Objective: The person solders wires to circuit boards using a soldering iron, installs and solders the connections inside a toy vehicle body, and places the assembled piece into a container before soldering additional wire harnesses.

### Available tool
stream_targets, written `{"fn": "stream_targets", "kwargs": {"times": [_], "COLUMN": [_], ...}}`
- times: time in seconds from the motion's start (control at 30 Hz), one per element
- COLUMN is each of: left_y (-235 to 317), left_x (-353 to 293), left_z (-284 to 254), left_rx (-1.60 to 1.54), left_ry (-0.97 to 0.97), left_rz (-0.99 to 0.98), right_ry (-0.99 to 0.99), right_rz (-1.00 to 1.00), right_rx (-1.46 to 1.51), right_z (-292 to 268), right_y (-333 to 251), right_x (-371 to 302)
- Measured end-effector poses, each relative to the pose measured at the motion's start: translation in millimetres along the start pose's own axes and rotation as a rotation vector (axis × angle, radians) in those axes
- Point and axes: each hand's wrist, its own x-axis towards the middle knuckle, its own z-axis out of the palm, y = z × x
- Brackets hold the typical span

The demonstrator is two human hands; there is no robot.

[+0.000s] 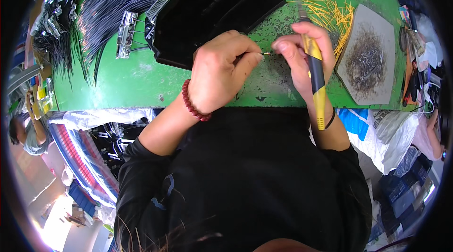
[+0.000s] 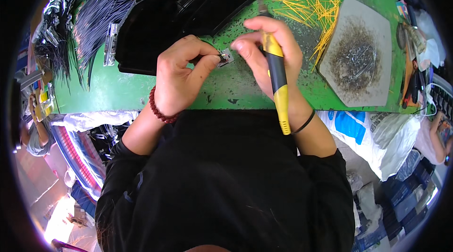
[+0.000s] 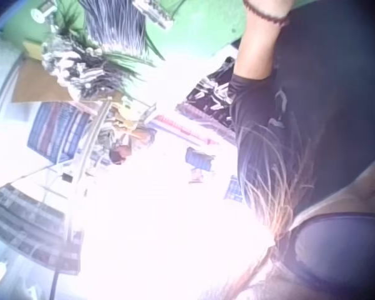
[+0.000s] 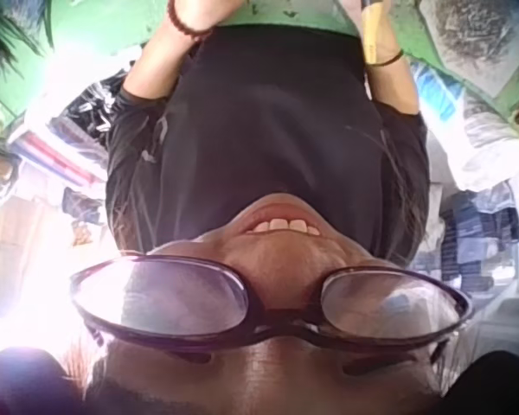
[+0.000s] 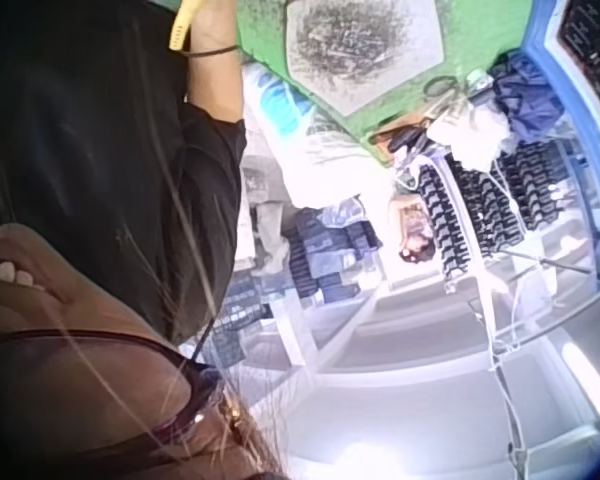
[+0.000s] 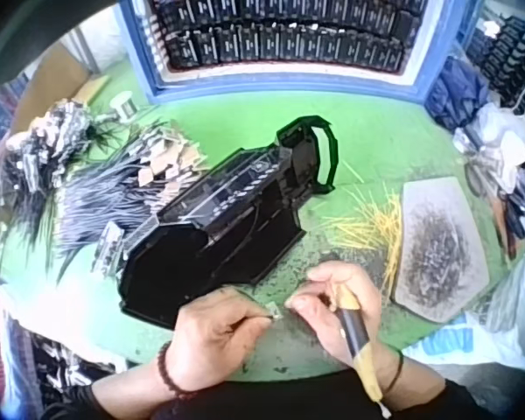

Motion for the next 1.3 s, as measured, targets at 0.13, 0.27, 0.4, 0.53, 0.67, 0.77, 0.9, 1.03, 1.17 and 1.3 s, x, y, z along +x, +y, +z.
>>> {"fn": "stream_targets", "kwargs": {"times": [0.13,0.27,0.4,0.53,0.67,0.77,0.9,1.03,1.17,1.3], "left_y": [0.6,-0.5,-1.0,-1.0,0.3,-3.6,-3.3,-3.2,-0.6,-3.2], "left_x": [-0.5,-1.8,-1.1,-1.6,-0.9,-4.5,-3.5,-3.0,-3.5,-4.1], "left_z": [-1.5,1.0,0.2,1.1,0.9,0.3,2.4,2.6,0.1,0.9], "left_rx": [0.010,-0.019,-0.011,-0.014,0.008,0.023,0.034,0.024,0.018,-0.002], "left_ry": [-0.008,0.008,0.005,0.007,-0.012,-0.004,-0.034,0.001,-0.001,0.016], "left_rz": [-0.075,-0.131,-0.105,-0.092,-0.081,-0.046,-0.032,-0.014,-0.061,-0.061], "right_ry": [-0.009,-0.156,-0.157,-0.190,-0.081,-0.109,-0.085,-0.138,-0.093,-0.111], "right_rz": [-0.142,-0.285,-0.279,-0.372,-0.293,-0.261,-0.123,-0.107,-0.301,-0.450], "right_rx": [-0.027,-0.393,-0.348,-0.350,-0.292,-0.281,-0.145,-0.144,-0.320,-0.331], "right_z": [-2.3,-3.7,-4.8,-6.3,-1.7,-0.8,4.9,1.8,-7.7,-3.0], "right_y": [-2.6,-9.3,-6.8,-5.9,-7.9,-8.4,-9.4,-10.9,-7.8,-6.1], "right_x": [-5.6,-6.4,-9.9,-6.9,-6.7,-8.9,-9.3,-6.8,-14.2,-9.9]}}
